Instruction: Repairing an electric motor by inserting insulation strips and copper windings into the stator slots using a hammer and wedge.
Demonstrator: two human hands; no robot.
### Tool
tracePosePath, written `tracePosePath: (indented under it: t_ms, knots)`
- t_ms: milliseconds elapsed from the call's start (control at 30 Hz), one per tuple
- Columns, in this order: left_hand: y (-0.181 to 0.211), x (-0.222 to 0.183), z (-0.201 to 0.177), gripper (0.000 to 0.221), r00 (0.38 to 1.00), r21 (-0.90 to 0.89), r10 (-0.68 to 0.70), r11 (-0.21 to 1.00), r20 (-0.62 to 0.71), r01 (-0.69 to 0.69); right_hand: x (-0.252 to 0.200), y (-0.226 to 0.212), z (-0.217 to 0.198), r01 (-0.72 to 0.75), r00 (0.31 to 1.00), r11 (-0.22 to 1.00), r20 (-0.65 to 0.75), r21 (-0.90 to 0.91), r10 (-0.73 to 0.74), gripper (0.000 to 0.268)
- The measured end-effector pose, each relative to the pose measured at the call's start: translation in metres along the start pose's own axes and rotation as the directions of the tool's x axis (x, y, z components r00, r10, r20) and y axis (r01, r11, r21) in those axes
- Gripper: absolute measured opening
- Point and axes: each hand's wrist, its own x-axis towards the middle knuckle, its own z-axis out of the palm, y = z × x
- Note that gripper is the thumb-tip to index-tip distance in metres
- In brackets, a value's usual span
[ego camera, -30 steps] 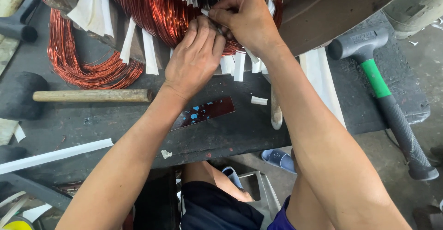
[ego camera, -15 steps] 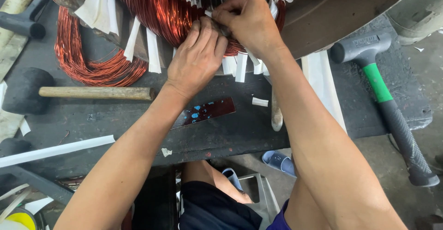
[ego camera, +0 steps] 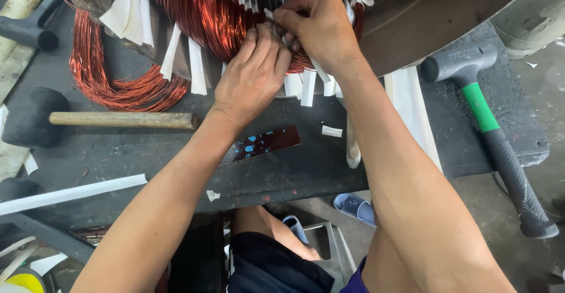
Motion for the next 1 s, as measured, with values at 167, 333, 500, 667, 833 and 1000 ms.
tracePosePath:
  t_ms: [167, 333, 500, 667, 833, 1000]
  knots:
    - [-0.001, -0.001, 0.000, 0.021, 1.000, 0.013, -0.003, 1.000, -0.002, 0.003, 0.007, 0.002, 0.003, -0.062, 0.997, 0.981, -0.021, 0.182, 0.067, 0.009]
    - [-0.001, -0.003, -0.001, 0.020, 1.000, 0.005, -0.004, 1.000, 0.008, 0.004, 0.005, 0.002, 0.003, -0.019, 1.000, 0.998, 0.020, 0.055, 0.018, 0.010]
    - [-0.001, -0.002, -0.002, 0.024, 1.000, 0.020, -0.009, 1.000, -0.002, 0.009, 0.016, 0.020, 0.011, 0.333, 0.934, 0.910, -0.047, -0.248, -0.354, 0.006]
    - [0.005, -0.003, -0.001, 0.025, 0.997, 0.053, -0.055, 0.997, -0.059, 0.059, 0.029, 0.029, 0.026, 0.365, 0.889, 0.844, -0.123, -0.394, -0.442, 0.008]
    - [0.008, -0.009, 0.001, 0.029, 0.992, 0.037, -0.097, 0.994, -0.076, 0.100, 0.029, 0.026, 0.042, 0.289, 0.893, 0.861, -0.207, -0.418, -0.400, 0.010]
    - [0.013, -0.018, 0.004, 0.032, 0.988, -0.002, -0.135, 0.991, -0.079, 0.135, 0.012, 0.012, 0.058, 0.065, 0.897, 0.869, -0.352, -0.491, -0.266, 0.017]
